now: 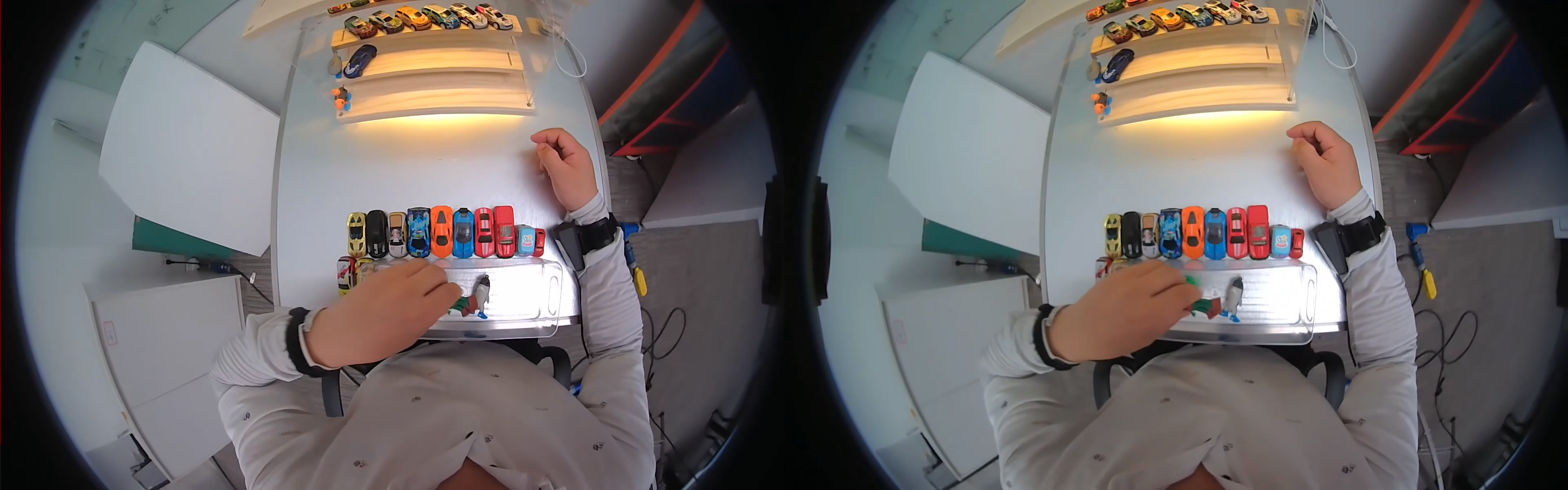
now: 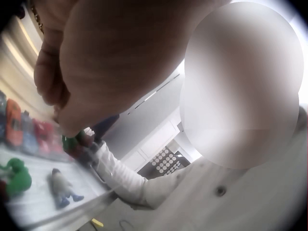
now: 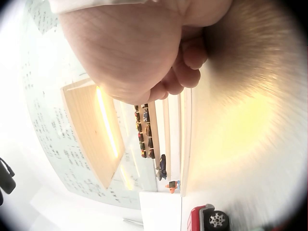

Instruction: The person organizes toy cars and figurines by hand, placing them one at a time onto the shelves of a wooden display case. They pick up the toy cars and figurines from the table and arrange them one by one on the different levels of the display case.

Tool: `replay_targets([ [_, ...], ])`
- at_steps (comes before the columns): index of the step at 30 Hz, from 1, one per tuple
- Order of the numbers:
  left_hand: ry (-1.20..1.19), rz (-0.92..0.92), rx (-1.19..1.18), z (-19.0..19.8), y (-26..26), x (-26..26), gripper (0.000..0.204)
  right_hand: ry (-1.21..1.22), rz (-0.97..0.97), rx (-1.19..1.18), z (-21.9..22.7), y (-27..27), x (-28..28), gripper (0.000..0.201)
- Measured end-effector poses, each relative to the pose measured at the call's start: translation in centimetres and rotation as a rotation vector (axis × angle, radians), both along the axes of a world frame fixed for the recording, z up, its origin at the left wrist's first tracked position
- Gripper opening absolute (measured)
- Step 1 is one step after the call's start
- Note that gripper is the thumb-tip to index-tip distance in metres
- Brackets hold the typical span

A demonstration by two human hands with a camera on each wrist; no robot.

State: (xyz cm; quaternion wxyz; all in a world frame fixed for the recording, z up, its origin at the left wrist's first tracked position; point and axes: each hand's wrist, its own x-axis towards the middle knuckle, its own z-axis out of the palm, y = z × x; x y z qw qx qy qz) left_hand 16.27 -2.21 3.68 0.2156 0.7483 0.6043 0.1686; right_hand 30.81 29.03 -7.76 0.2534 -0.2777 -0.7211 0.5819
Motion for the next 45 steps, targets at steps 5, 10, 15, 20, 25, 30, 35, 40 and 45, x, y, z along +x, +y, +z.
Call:
replay_targets([
  [5,-0.065,0.156,0.149,0.3,1.0,-1.7,0.033,-0.008,0.004,-0.002,0.0,0.1,0.1,0.017],
  [10,0.314,0.435,0.343,-0.3,3.7,-9.1,0.025,-0.012,0.009,0.002,0.1,0.0,0.0,0.016],
  [15,0.922,0.383,0.476,-1.2,8.4,-14.8,0.014,-0.025,0.004,-0.021,0.5,-0.2,0.0,0.016],
  [20,1.115,0.429,0.521,-1.5,12.3,-19.1,0.017,-0.011,0.002,-0.011,0.2,-0.1,0.0,0.016],
  [25,1.162,0.453,0.442,-2.1,14.0,-21.0,0.031,-0.002,0.007,0.004,0.2,-0.1,0.0,0.015],
  [30,1.155,0.456,0.371,-2.4,14.3,-21.2,0.039,0.012,0.02,-0.022,-0.1,0.1,0.1,0.015],
  [35,1.18,0.456,0.352,-2.4,14.6,-21.3,0.033,0.018,0.017,-0.031,-0.3,0.1,0.1,0.015],
  [40,1.194,0.456,0.356,-2.5,14.6,-21.2,0.025,0.014,0.017,-0.017,-0.1,0.0,0.1,0.016],
  [45,1.094,0.424,0.488,-0.5,13.1,-19.7,0.017,-0.001,0.015,-0.014,0.3,-0.1,0.1,0.017],
])
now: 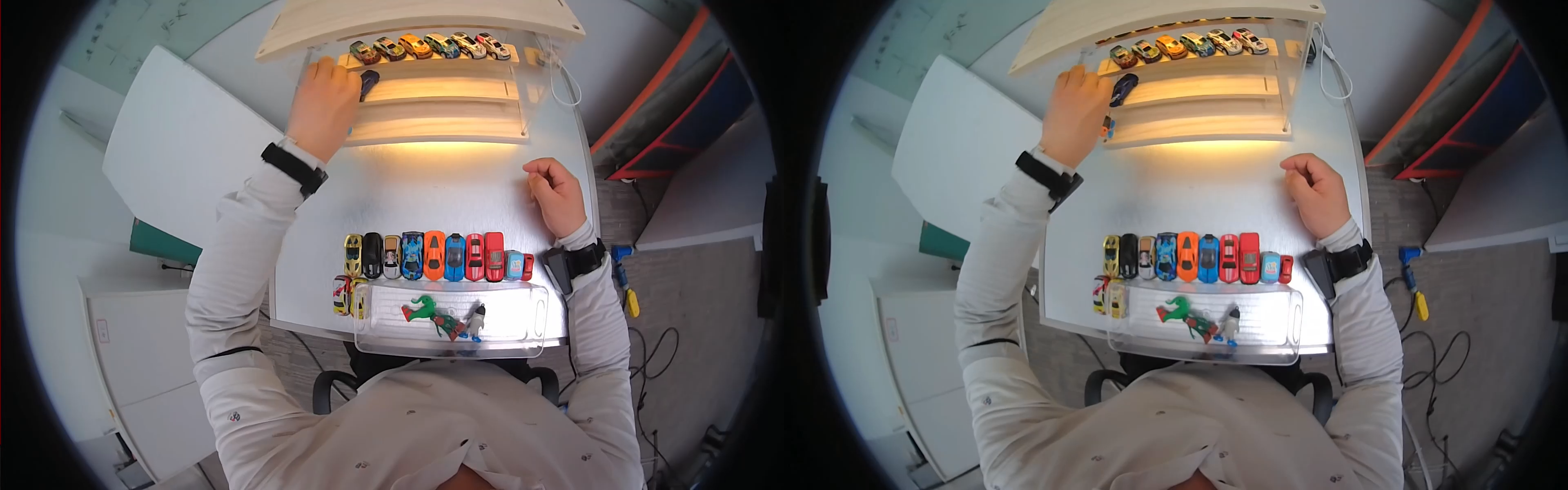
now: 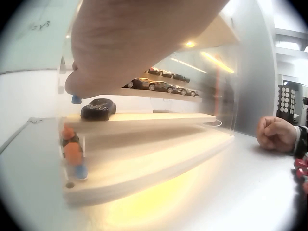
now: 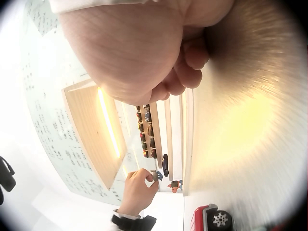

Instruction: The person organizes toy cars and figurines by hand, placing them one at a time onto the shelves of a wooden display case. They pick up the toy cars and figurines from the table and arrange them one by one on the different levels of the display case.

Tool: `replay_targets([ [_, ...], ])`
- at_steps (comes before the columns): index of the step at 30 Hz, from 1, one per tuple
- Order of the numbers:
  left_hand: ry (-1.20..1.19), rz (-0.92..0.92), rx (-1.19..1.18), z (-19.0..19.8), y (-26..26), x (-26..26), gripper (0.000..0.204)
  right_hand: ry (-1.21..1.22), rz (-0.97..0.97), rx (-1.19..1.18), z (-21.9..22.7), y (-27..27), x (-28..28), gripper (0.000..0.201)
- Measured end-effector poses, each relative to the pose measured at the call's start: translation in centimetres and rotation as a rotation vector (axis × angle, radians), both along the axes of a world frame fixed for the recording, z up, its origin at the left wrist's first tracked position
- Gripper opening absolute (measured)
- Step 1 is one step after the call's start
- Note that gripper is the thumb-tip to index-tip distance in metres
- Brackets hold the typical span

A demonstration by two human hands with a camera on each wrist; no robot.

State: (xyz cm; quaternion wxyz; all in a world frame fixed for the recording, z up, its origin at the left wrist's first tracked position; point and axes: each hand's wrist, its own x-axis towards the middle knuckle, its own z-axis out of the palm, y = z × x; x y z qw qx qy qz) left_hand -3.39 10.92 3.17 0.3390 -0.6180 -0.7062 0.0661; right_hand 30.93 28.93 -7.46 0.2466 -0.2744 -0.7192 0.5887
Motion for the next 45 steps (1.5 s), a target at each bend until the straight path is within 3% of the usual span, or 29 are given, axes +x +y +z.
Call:
replay_targets([
  [4,-0.129,-0.009,0.045,3.0,-3.2,4.0,0.016,-0.012,-0.007,0.021,0.2,-0.1,0.0,0.017],
  [6,-0.327,-0.06,0.067,4.7,-5.7,7.3,0.017,-0.001,-0.004,0.007,0.0,0.0,0.0,0.017],
  [8,-0.667,-0.09,-0.105,6.2,-8.6,10.8,0.021,-0.002,-0.005,0.016,-0.1,0.0,0.0,0.017],
  [10,-0.864,-0.28,-0.36,6.8,-11.2,13.7,0.023,-0.003,-0.006,0.022,-0.4,0.2,0.0,0.017],
  [13,-1.041,-0.551,-0.457,4.8,-12.5,16.6,0.026,-0.009,-0.015,0.021,-0.3,0.1,0.0,0.017],
  [16,-1.017,-0.553,-0.5,3.2,-12.8,17.7,0.028,-0.012,-0.016,0.004,0.0,-0.1,-0.1,0.018],
  [22,-0.984,-0.33,-0.393,3.9,-12.2,14.0,0.03,-0.006,-0.002,0.01,-0.2,0.1,0.0,0.017],
  [25,-0.774,-0.169,-0.24,1.8,-11.0,10.9,0.029,-0.019,0.001,0.026,-0.2,0.1,-0.1,0.017],
  [31,-0.124,-0.141,-0.092,-1.5,-5.5,5.2,0.015,-0.006,0.006,0.02,-0.1,0.1,0.0,0.016],
  [34,-0.049,-0.023,-0.202,-2.4,-3.3,2.9,0.011,0.012,0.009,-0.002,-0.3,0.1,0.0,0.016],
  [38,0.016,-0.02,-0.149,-4.2,-2.3,0.5,0.009,0.019,0.01,-0.006,-0.5,0.2,0.0,0.016],
  [45,0.034,-0.029,-0.123,-4.0,-2.3,0.9,0.01,-0.002,-0.008,0.003,0.1,0.0,0.0,0.017],
])
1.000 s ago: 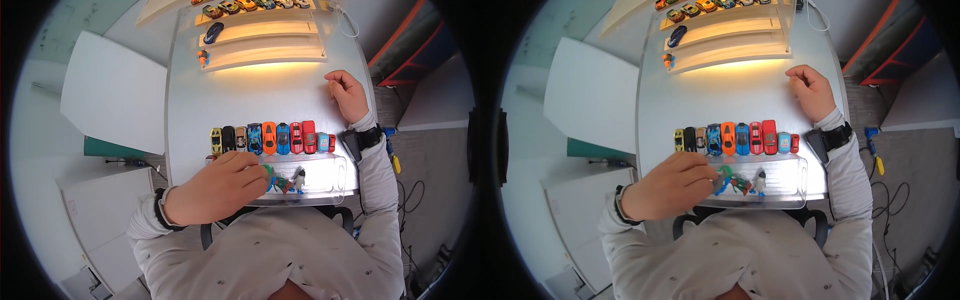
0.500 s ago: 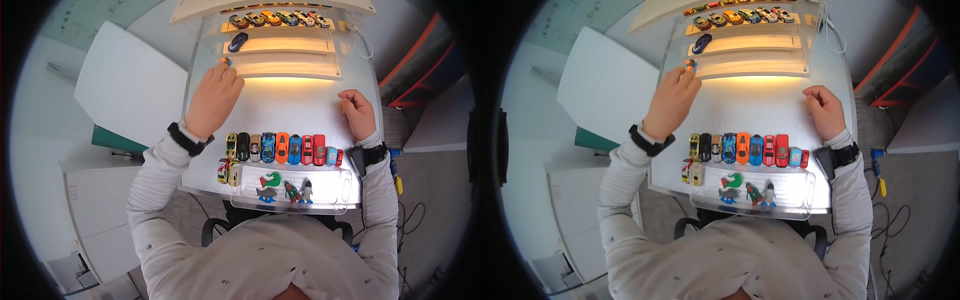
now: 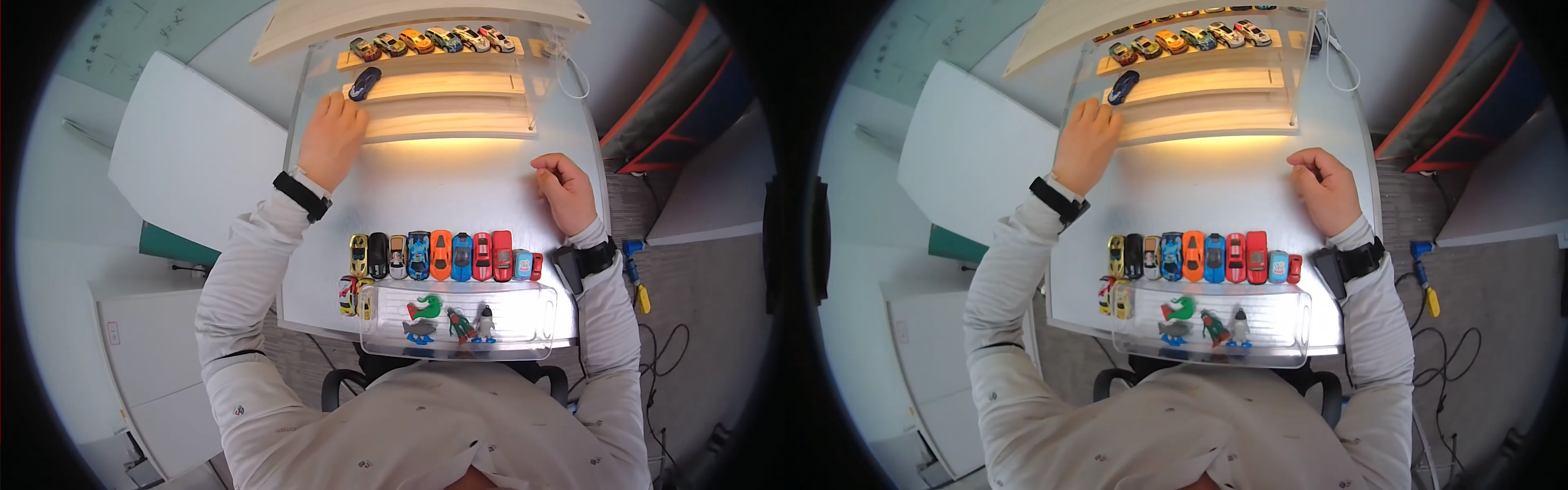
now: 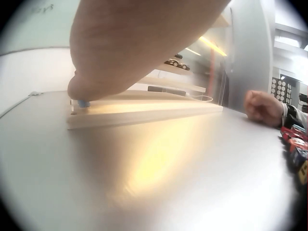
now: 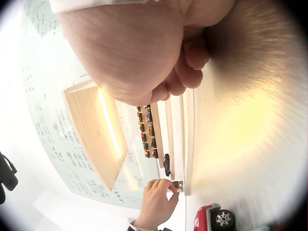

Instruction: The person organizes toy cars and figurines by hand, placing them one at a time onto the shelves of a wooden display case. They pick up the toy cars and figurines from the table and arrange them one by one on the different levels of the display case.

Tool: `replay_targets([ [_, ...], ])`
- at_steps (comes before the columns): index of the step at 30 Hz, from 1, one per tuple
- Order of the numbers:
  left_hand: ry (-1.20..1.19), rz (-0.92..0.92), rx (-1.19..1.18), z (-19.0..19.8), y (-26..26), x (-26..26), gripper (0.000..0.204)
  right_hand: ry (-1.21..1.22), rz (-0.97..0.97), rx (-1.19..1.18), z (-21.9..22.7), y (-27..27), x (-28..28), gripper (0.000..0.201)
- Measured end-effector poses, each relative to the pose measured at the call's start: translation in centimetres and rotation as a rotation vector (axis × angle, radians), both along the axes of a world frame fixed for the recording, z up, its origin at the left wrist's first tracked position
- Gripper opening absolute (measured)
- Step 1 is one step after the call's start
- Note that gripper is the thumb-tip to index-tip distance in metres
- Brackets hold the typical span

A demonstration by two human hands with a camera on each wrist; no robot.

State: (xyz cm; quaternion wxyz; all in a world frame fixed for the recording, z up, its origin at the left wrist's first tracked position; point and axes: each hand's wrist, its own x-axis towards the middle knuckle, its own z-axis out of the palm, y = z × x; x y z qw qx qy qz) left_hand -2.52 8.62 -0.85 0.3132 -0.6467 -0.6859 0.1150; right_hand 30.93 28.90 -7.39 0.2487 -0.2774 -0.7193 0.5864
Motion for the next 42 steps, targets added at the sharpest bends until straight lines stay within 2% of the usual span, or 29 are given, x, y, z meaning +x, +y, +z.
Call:
replay_targets([
  [4,-0.196,-0.017,0.009,2.8,-1.1,2.4,0.014,0.004,0.012,0.008,-0.1,0.2,0.1,0.017],
  [7,-0.828,-0.024,-0.059,6.0,-3.0,6.2,0.019,-0.003,0.011,0.015,-0.3,0.2,0.1,0.017],
  [9,-1.085,-0.226,-0.161,8.1,-5.1,9.1,0.029,-0.023,0.005,0.021,-0.3,0.3,0.0,0.017],
  [11,-1.187,-0.329,-0.305,9.4,-7.5,12.5,0.029,0.002,0.011,0.004,-0.8,0.3,0.1,0.018],
  [14,-1.087,-0.478,-0.312,8.5,-10.6,16.4,0.025,0.009,0.008,-0.005,-0.5,0.2,0.0,0.018],
  [17,-1.003,-0.448,-0.422,6.7,-12.2,18.0,0.025,-0.003,0.008,0.016,-0.3,0.3,0.0,0.018],
  [21,-1.004,-0.413,-0.381,5.6,-13.2,18.0,0.024,-0.009,0.016,0.017,-0.4,0.3,0.0,0.018],
  [23,-1.074,-0.419,-0.291,5.7,-13.0,16.5,0.02,-0.008,0.02,0.014,-0.5,0.3,0.1,0.018],
  [26,-1.182,-0.224,-0.118,6.7,-13.2,12.8,0.018,0.01,0.039,0.001,-0.7,0.5,0.1,0.018],
  [28,-1.035,-0.094,0.102,6.0,-13.1,9.8,0.016,0.012,0.04,0.002,-0.7,0.5,0.1,0.017],
  [30,-0.911,0.002,0.138,5.2,-13.1,7.4,0.021,0.021,0.055,0.006,-0.5,0.4,-0.1,0.017],
  [33,-0.953,0.027,0.166,4.8,-11.8,6.4,0.021,0.022,0.059,-0.008,-0.4,0.4,0.1,0.017],
  [36,-0.895,-0.016,0.177,4.1,-9.6,5.3,0.023,0.023,0.054,-0.017,-0.7,0.5,0.1,0.017],
  [42,-0.66,-0.097,0.243,2.2,-4.1,2.1,0.036,0.019,0.042,-0.004,-0.4,0.3,0.1,0.017],
])
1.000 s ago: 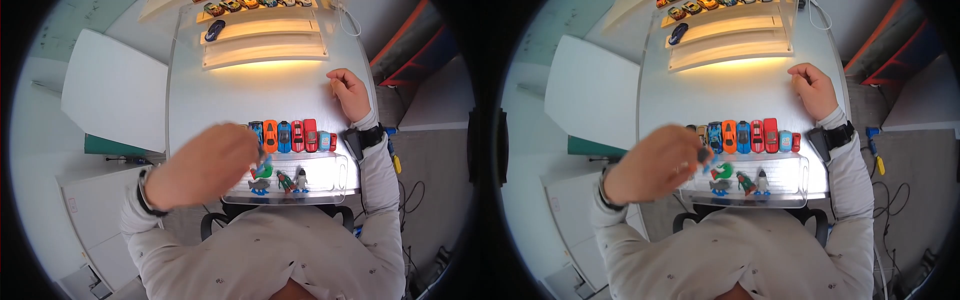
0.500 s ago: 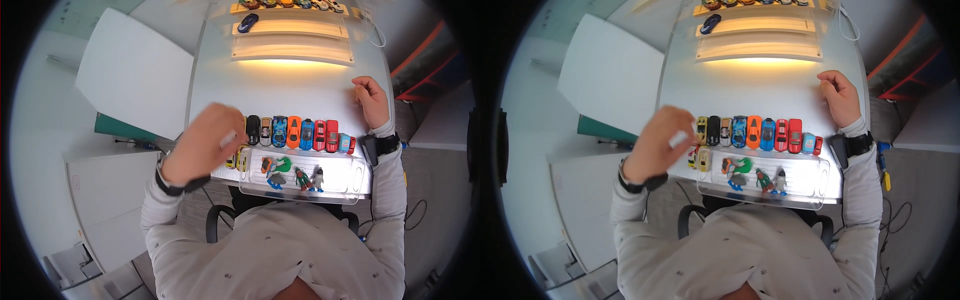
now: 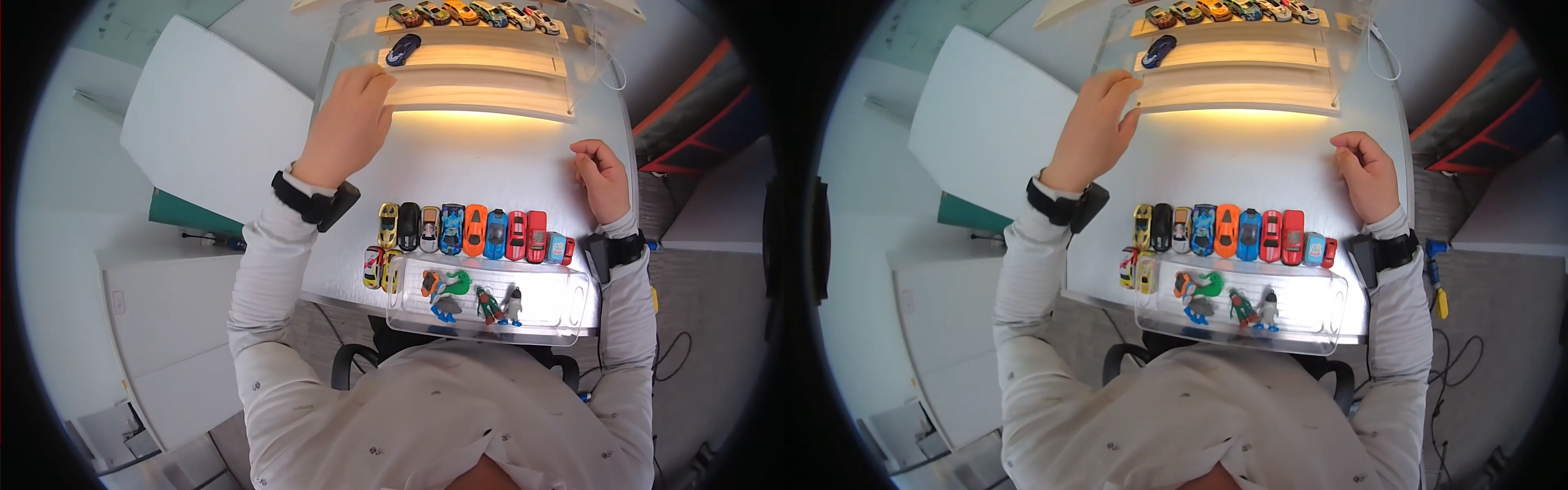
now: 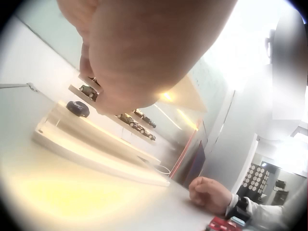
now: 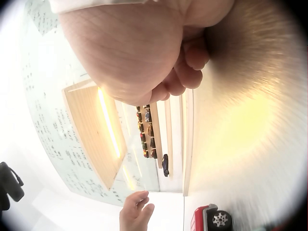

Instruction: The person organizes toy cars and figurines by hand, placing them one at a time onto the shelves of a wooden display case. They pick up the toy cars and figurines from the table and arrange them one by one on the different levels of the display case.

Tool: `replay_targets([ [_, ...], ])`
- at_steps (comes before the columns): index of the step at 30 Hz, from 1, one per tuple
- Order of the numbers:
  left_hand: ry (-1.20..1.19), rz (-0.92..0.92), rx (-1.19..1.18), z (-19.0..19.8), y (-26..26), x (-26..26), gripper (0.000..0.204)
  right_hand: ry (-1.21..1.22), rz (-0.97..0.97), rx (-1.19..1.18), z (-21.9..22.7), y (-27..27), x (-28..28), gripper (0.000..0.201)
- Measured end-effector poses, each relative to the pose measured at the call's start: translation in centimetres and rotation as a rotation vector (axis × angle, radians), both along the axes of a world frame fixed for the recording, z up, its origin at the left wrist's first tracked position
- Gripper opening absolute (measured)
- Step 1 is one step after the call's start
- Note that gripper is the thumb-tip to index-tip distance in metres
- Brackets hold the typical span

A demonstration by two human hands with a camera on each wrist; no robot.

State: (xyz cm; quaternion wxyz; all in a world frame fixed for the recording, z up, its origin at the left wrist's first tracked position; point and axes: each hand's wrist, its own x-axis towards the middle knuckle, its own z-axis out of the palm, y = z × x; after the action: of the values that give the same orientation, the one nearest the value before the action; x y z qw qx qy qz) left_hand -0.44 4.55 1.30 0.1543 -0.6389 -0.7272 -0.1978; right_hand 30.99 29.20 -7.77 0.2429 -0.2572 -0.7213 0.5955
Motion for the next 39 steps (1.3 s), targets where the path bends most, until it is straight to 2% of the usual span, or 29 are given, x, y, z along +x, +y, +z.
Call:
replay_targets([
  [6,0.175,0.07,-0.016,-1.5,4.9,-2.2,0.04,-0.006,-0.001,-0.005,0.0,0.0,0.0,0.016],
  [9,0.318,0.111,-0.098,-1.7,6.4,-2.8,0.042,-0.015,-0.007,-0.008,0.2,-0.1,0.0,0.016],
  [18,0.343,0.135,-0.128,-3.5,7.8,-3.8,0.035,-0.024,-0.021,-0.008,0.3,-0.1,0.0,0.016],
  [22,0.243,0.105,-0.102,-3.4,7.1,-3.7,0.036,-0.037,-0.026,0.008,0.2,-0.2,0.0,0.016],
  [27,0.087,0.058,-0.032,-3.0,2.3,-1.0,0.03,-0.042,-0.011,-0.001,0.0,0.1,0.1,0.017],
  [30,-0.19,0.15,-0.15,-2.0,-3.5,2.2,0.03,-0.033,-0.016,0.003,0.2,-0.1,0.0,0.017],
  [34,-0.374,0.253,-0.284,-2.5,-11.4,5.3,0.036,-0.009,-0.023,-0.008,0.1,-0.2,-0.1,0.016],
  [39,-0.642,0.232,-0.367,-2.3,-14.9,7.3,0.039,0.014,-0.004,-0.013,-0.7,0.4,0.0,0.016],
])
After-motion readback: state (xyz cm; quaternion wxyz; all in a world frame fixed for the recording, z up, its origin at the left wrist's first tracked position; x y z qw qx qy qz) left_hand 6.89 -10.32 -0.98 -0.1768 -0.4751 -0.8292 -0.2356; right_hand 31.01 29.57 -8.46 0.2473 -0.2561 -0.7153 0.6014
